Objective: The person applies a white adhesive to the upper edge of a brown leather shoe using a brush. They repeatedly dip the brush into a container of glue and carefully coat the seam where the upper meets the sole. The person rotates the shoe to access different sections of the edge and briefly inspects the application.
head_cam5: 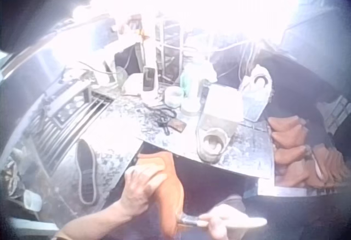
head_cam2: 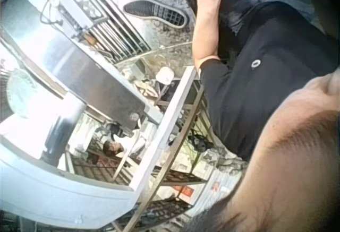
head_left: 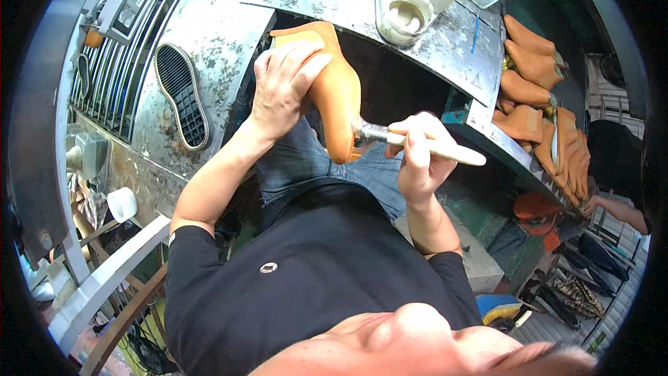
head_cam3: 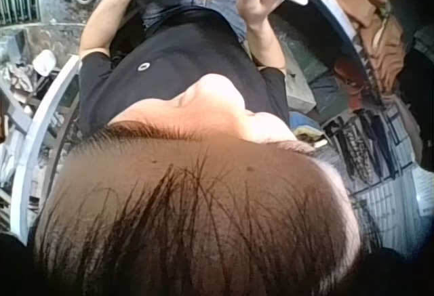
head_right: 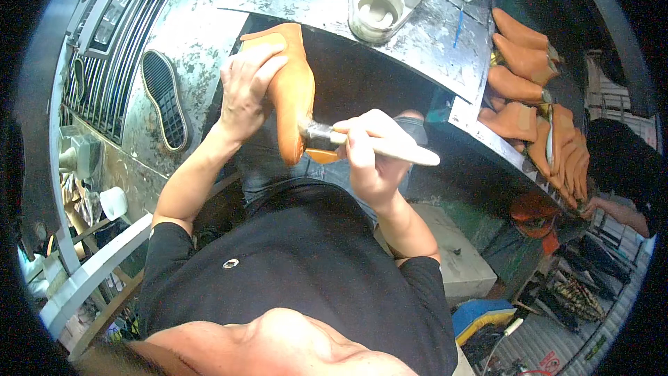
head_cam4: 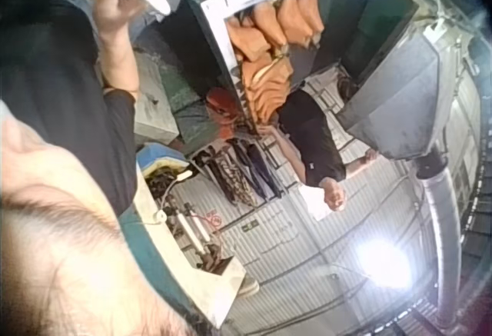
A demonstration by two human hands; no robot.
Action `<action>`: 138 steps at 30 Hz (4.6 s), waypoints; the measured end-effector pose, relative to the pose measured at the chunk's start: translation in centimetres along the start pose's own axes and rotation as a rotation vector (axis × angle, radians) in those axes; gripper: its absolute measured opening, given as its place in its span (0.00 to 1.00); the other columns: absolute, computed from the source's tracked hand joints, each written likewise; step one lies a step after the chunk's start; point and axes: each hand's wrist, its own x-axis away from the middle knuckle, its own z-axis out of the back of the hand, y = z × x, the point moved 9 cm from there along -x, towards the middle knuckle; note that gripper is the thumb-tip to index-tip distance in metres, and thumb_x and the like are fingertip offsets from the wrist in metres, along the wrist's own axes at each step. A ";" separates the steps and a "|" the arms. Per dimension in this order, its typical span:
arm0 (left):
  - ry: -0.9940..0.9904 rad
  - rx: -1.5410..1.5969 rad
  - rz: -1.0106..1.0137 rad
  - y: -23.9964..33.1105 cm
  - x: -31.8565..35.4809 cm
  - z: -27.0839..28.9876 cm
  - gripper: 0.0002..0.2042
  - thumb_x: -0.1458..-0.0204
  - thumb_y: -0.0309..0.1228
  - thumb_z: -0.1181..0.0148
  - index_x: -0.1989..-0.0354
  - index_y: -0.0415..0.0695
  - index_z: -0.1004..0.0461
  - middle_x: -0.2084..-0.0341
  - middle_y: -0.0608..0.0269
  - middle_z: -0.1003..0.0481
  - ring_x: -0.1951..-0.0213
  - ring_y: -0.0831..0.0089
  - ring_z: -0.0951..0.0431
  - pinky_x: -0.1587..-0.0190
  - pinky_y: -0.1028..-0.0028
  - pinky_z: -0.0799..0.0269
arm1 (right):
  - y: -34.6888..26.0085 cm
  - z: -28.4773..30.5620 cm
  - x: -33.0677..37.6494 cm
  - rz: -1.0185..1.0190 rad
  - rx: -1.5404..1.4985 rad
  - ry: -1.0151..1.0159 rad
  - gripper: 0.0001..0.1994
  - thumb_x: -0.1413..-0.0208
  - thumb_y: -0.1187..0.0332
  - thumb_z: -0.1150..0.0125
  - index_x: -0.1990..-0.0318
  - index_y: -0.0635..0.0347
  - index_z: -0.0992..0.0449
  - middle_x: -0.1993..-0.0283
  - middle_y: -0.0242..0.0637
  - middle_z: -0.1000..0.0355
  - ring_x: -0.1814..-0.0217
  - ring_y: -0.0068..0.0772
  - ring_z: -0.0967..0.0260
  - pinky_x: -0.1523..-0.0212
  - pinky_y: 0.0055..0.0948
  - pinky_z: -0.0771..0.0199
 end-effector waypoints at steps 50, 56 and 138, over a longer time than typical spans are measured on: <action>-0.700 1.430 0.812 0.0 2.4 -4.1 0.51 0.57 0.39 0.18 0.25 0.36 0.41 0.35 0.58 0.27 0.34 0.71 0.28 0.29 0.66 0.36 | -0.8 -2.6 -11.0 0.057 0.160 -0.298 0.13 0.28 0.70 0.45 0.58 0.72 0.17 0.71 0.36 0.23 0.72 0.22 0.26 0.70 0.22 0.25; -0.655 1.557 0.867 -0.1 2.8 -4.7 0.46 0.52 0.38 0.20 0.26 0.36 0.39 0.39 0.61 0.24 0.39 0.74 0.25 0.33 0.69 0.32 | -0.5 -2.3 -9.6 0.116 0.235 -0.290 0.12 0.29 0.72 0.45 0.59 0.72 0.17 0.70 0.38 0.22 0.73 0.22 0.26 0.70 0.22 0.26; -0.313 -0.109 0.793 -59.1 11.5 13.6 0.33 0.35 0.40 0.38 0.25 0.39 0.40 0.29 0.54 0.35 0.29 0.65 0.36 0.26 0.65 0.43 | 1.8 16.1 1.3 0.211 0.915 0.202 0.11 0.37 0.76 0.36 0.49 0.67 0.20 0.61 0.45 0.20 0.60 0.41 0.22 0.57 0.37 0.22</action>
